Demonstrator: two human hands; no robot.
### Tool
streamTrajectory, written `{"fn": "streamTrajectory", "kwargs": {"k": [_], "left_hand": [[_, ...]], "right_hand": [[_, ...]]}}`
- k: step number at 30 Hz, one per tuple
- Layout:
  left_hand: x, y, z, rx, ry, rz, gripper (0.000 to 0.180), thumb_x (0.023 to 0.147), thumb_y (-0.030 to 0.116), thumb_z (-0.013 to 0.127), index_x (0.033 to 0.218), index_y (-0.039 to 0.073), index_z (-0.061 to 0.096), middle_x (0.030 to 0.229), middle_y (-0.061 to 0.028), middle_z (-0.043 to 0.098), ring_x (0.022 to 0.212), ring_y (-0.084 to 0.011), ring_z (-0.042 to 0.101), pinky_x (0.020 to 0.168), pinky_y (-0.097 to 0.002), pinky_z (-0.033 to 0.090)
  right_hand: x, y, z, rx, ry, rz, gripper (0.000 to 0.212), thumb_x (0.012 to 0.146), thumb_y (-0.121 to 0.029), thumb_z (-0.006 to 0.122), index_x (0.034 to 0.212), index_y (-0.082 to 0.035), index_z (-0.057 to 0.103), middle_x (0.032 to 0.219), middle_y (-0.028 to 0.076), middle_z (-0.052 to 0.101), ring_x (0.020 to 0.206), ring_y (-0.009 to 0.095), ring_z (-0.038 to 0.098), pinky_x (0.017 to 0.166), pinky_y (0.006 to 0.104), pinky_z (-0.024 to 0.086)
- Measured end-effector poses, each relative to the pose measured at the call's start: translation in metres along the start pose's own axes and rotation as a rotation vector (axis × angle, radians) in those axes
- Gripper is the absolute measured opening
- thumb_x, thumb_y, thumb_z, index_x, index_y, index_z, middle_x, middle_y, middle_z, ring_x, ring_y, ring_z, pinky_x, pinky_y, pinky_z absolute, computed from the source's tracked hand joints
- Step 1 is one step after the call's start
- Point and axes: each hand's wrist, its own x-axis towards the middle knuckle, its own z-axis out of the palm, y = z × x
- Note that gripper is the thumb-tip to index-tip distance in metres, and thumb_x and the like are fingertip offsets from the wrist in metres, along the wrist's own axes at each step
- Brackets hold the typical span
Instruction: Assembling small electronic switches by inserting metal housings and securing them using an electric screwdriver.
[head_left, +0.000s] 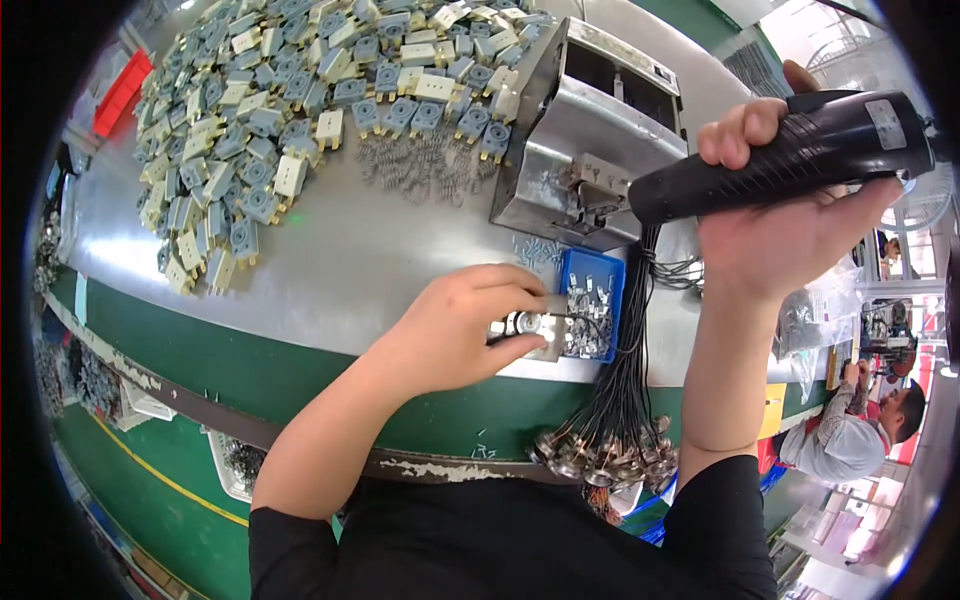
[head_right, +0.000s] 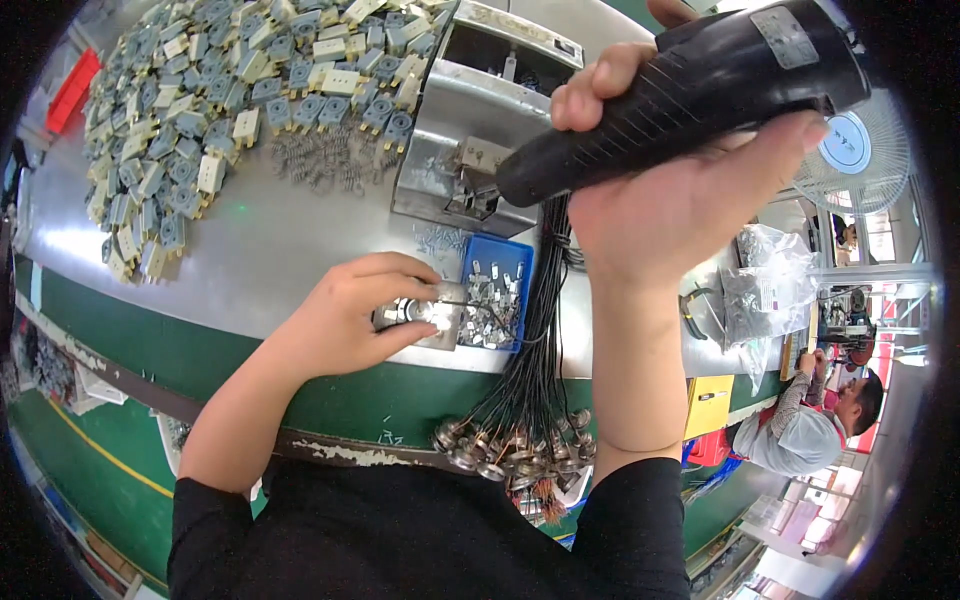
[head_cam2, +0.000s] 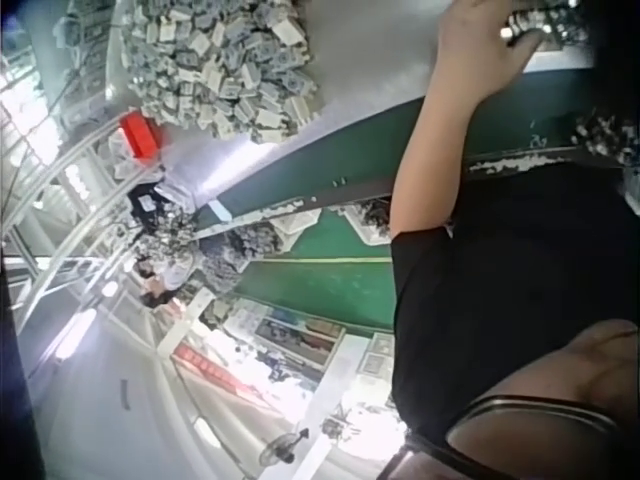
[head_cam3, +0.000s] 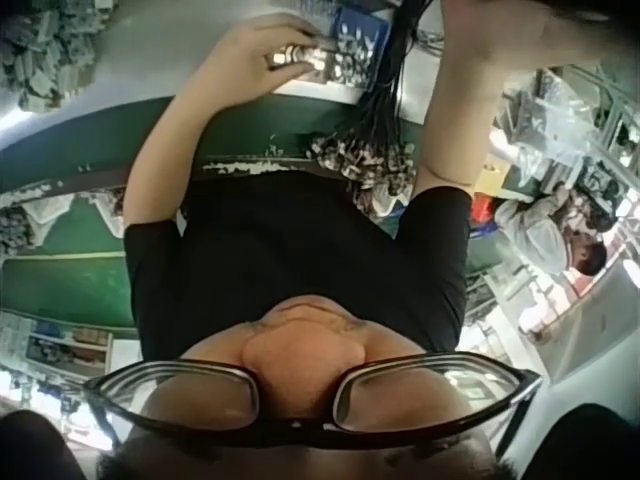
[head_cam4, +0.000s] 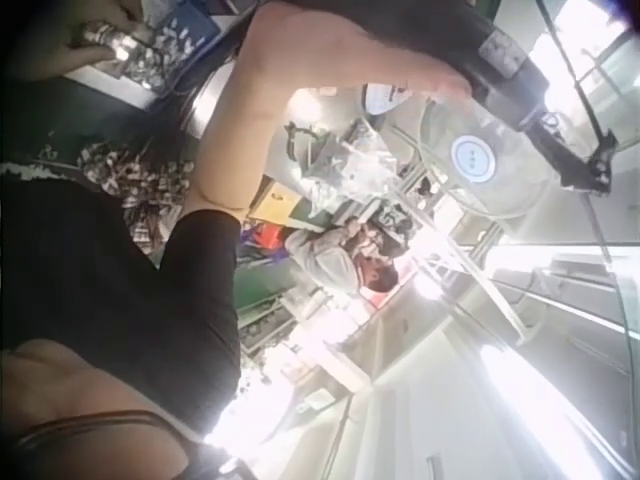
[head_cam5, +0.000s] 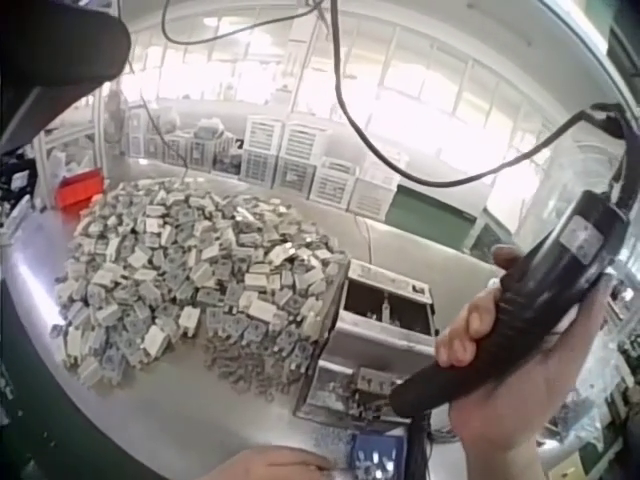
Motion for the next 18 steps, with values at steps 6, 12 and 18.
{"fn": "streamTrajectory", "kwargs": {"k": [6,12,18], "left_hand": [[0.004,-0.002,-0.005,-0.038,-0.067,-0.047,0.031,0.079,0.011,0.087,0.106,0.003,0.074,0.117,-0.0111,0.074,0.105,-0.0314,0.072,0.089,-0.0404,0.059],[0.006,-0.004,-0.006,-0.042,-0.069,-0.046,0.032,0.079,0.011,0.087,0.107,0.003,0.074,0.118,-0.011,0.074,0.106,-0.0312,0.072,0.09,-0.0402,0.059],[0.005,-0.004,-0.005,-0.049,-0.064,-0.049,0.032,0.078,0.011,0.088,0.106,0.004,0.075,0.119,-0.0111,0.074,0.105,-0.031,0.072,0.09,-0.0401,0.059]], "right_hand": [[0.012,0.022,-0.015,0.024,0.04,-0.013,0.103,0.091,-0.09,0.035,0.133,0.002,0.05,0.086,0.011,0.055,0.073,0.023,0.05,0.072,0.0416,0.043],[0.01,0.027,-0.013,-0.039,0.105,0.045,0.104,0.09,-0.091,0.035,0.134,0.002,0.05,0.086,0.01,0.056,0.072,0.022,0.053,0.071,0.039,0.045],[0.008,0.032,-0.014,-0.018,0.072,0.052,0.106,0.09,-0.093,0.032,0.135,0.002,0.05,0.085,0.009,0.056,0.072,0.021,0.054,0.071,0.0384,0.045]]}}
